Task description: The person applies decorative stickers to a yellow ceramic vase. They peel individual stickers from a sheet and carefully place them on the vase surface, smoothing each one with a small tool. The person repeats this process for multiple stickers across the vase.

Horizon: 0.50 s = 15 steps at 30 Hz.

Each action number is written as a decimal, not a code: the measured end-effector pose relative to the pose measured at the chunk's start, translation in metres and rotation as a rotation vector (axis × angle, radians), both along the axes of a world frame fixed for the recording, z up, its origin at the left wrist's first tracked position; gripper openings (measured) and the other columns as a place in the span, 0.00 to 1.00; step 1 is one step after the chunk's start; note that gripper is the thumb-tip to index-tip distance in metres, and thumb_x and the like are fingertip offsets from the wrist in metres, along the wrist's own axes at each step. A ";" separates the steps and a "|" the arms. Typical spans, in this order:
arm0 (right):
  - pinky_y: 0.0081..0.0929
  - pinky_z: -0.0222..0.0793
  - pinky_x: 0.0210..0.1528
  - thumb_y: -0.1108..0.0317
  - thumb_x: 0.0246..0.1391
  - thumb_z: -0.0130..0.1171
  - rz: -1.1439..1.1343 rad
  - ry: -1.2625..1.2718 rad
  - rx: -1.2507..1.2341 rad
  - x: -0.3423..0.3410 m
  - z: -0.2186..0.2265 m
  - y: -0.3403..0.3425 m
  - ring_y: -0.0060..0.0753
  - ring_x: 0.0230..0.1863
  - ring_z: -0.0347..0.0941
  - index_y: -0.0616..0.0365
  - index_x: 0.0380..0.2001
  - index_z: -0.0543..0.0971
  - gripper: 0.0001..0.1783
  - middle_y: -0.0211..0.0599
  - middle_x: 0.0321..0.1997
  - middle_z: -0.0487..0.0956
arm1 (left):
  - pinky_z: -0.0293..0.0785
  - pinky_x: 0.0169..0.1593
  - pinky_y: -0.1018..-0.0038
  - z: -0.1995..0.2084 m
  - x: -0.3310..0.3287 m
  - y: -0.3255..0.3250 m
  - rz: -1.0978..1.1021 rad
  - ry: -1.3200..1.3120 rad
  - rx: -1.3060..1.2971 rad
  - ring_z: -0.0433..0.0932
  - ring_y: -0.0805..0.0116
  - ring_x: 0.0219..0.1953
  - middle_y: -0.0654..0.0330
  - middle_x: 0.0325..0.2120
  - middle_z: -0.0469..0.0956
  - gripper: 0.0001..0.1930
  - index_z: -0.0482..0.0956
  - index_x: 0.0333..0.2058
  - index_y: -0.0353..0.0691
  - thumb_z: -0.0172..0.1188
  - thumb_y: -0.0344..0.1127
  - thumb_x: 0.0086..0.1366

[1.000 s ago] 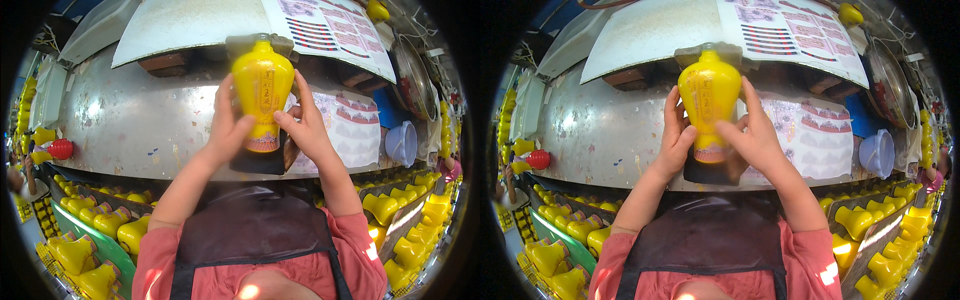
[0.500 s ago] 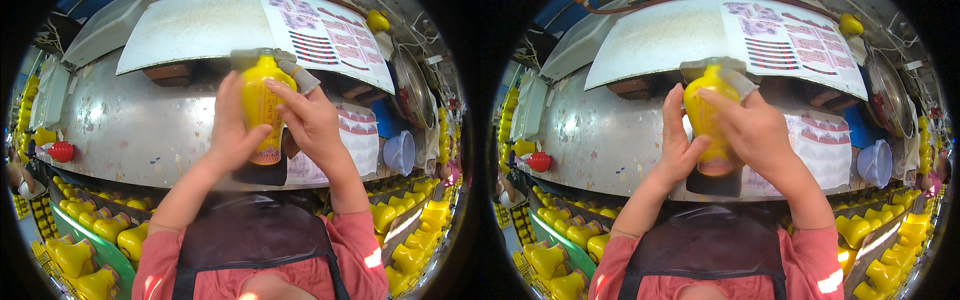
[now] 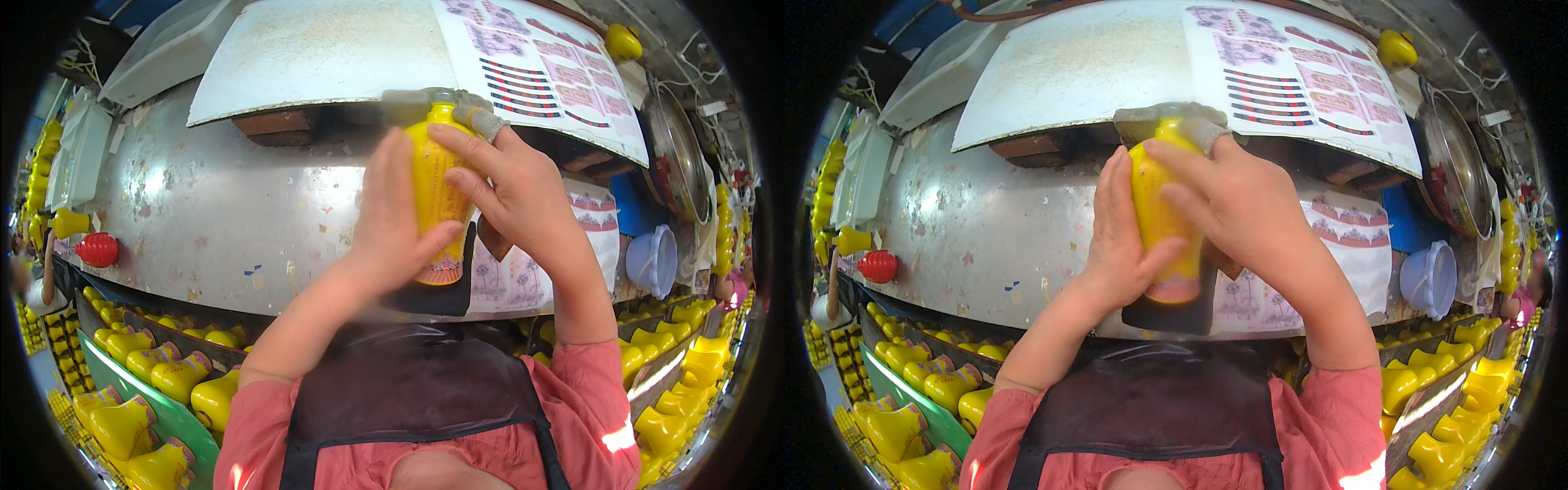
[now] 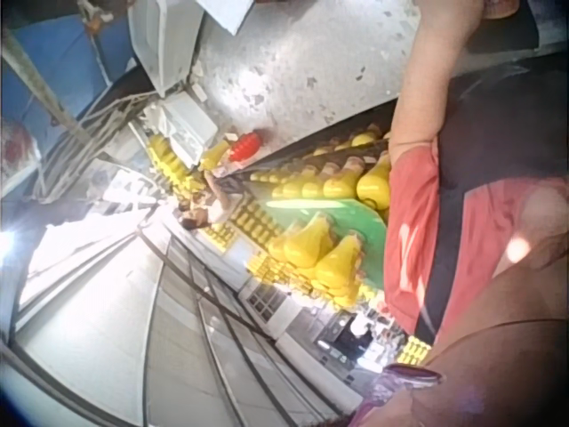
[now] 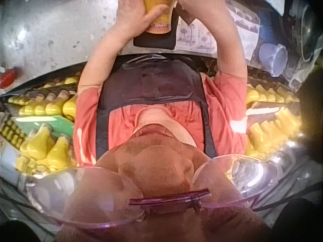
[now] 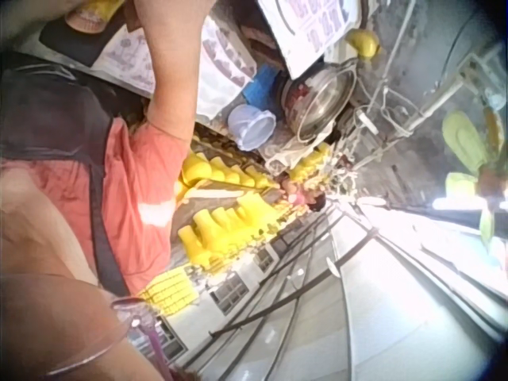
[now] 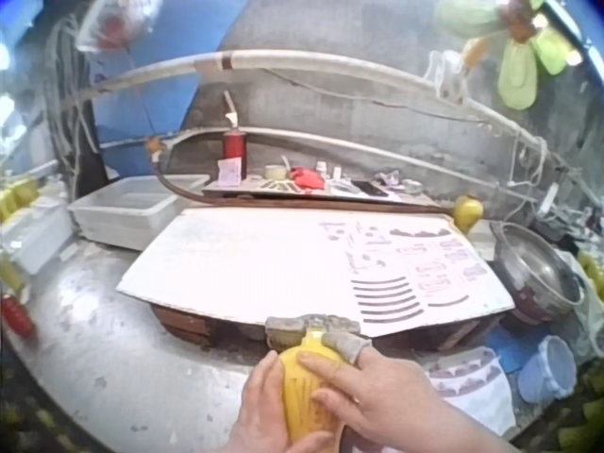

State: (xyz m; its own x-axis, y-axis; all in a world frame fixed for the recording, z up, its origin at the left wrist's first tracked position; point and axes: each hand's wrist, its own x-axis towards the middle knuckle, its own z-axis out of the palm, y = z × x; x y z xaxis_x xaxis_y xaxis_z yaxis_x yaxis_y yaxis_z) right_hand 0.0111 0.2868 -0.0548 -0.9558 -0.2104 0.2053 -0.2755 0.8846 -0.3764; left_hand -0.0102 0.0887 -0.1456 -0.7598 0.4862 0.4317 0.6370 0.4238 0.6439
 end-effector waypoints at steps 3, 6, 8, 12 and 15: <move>0.44 0.78 0.40 0.63 0.61 0.63 -0.026 -0.046 -0.117 -0.003 -0.002 0.006 0.54 0.35 0.81 0.36 0.64 0.78 0.27 0.48 0.43 0.78 | 0.49 0.76 0.48 0.002 0.000 0.000 -0.005 0.004 0.001 0.49 0.33 0.75 0.34 0.73 0.46 0.59 0.42 0.73 0.27 0.73 0.49 0.57; 0.44 0.79 0.41 0.64 0.60 0.63 0.070 0.151 -0.205 -0.002 -0.006 0.009 0.54 0.36 0.81 0.36 0.65 0.77 0.29 0.49 0.50 0.78 | 0.50 0.75 0.48 0.007 -0.002 -0.004 -0.010 0.016 0.033 0.50 0.34 0.74 0.36 0.73 0.48 0.54 0.49 0.73 0.31 0.72 0.51 0.59; 0.43 0.79 0.41 0.65 0.59 0.64 0.104 0.220 -0.201 0.003 -0.011 0.008 0.55 0.37 0.81 0.37 0.65 0.77 0.30 0.50 0.55 0.78 | 0.51 0.74 0.48 0.011 -0.008 -0.006 -0.030 0.082 0.064 0.52 0.34 0.73 0.37 0.72 0.51 0.49 0.56 0.72 0.36 0.70 0.52 0.60; 0.43 0.80 0.40 0.67 0.56 0.66 0.018 0.149 -0.136 0.013 -0.022 0.003 0.56 0.39 0.82 0.38 0.65 0.76 0.32 0.51 0.59 0.78 | 0.55 0.72 0.48 0.017 -0.014 -0.001 -0.014 0.113 -0.042 0.57 0.36 0.69 0.41 0.68 0.57 0.42 0.65 0.70 0.45 0.69 0.54 0.61; 0.44 0.80 0.39 0.66 0.55 0.67 0.016 0.172 -0.146 0.013 -0.025 0.004 0.57 0.39 0.82 0.37 0.66 0.75 0.33 0.52 0.57 0.78 | 0.56 0.71 0.48 0.022 -0.016 0.003 -0.007 0.139 -0.043 0.59 0.36 0.67 0.41 0.66 0.59 0.44 0.64 0.70 0.47 0.70 0.52 0.59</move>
State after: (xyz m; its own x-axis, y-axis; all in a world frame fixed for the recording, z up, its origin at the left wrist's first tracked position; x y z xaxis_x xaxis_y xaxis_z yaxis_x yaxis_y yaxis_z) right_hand 0.0242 0.2905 -0.0798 -0.9008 -0.1810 0.3947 -0.3602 0.8191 -0.4465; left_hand -0.0260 0.0915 -0.1239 -0.6903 0.5117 0.5115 0.7222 0.4439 0.5305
